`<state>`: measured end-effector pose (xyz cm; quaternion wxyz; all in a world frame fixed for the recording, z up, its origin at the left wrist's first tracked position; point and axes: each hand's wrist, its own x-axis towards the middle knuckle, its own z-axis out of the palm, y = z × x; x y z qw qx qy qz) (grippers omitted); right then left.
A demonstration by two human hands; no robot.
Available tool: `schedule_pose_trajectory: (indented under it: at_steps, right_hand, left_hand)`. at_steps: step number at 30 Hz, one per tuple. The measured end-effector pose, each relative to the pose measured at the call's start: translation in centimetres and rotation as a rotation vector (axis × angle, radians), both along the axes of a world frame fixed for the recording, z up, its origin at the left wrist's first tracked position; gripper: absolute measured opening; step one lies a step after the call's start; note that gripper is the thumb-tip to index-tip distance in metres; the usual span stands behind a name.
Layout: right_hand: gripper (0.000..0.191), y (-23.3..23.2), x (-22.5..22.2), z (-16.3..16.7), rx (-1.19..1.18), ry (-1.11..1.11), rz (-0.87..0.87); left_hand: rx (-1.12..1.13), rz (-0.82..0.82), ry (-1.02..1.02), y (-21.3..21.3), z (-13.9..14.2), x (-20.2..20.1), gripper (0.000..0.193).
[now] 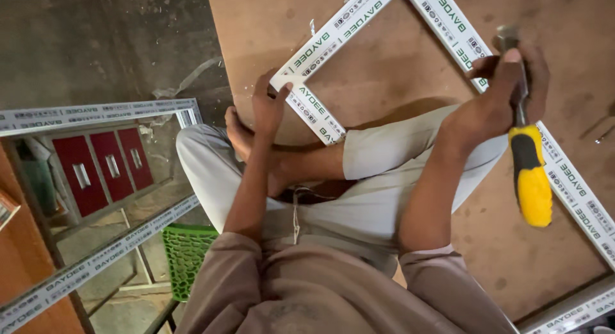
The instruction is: The person sits cross-legged on the floor holding an aluminum window frame profile and uses a utility knife to cut and peel the white protective film off the frame edges, working along the frame sections and brushing off scraps by hand.
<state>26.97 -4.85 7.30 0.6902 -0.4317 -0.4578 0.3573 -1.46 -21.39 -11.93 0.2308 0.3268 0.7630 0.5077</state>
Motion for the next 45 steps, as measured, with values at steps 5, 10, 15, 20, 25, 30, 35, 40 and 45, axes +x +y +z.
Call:
schedule_pose_trajectory:
  at_steps: [5, 10, 15, 20, 25, 30, 35, 40, 45]
  right_hand:
    - [0.018, 0.1, -0.2, -2.5, -0.170, 0.075, 0.340]
    - [0.015, 1.1, -3.4, -9.3, -0.604, 0.447, 0.570]
    - [0.013, -2.2, -9.1, -15.9, -1.142, 0.487, 0.834]
    - [0.021, -7.5, -8.3, -13.5, -1.097, 0.149, 0.961]
    - [0.026, -9.8, -6.2, -8.3, -0.850, -0.254, 0.986]
    - [0.023, -10.5, -5.7, -7.0, -0.787, -0.328, 0.853]
    - [0.021, -10.2, -5.5, -6.9, -0.570, -0.502, 0.937]
    - [0.031, -10.5, -4.9, -7.7, -0.735, -0.516, 0.939]
    - [0.057, -7.1, -1.4, -5.5, -0.951, -0.664, 1.017]
  left_hand:
    - [0.030, 0.072, -0.089, -0.5, -2.4, -0.9, 0.029]
    - [0.113, 0.202, -0.170, -0.4, -3.0, -0.6, 0.027]
    - [0.238, 0.335, -0.177, 0.0, -0.5, 2.9, 0.030]
    - [0.257, 0.197, -0.493, -1.1, 2.7, 10.5, 0.034]
    - [0.289, 0.065, -0.921, -2.2, 3.7, 12.4, 0.023]
    - [0.322, 0.050, -1.016, -1.5, 3.6, 13.9, 0.021]
    - [0.376, -0.040, -1.390, -1.9, 3.2, 14.6, 0.019]
    - [0.324, 0.082, -1.486, -2.2, 3.8, 14.4, 0.021]
    - [0.342, 0.096, -1.535, -1.4, 3.5, 12.9, 0.021]
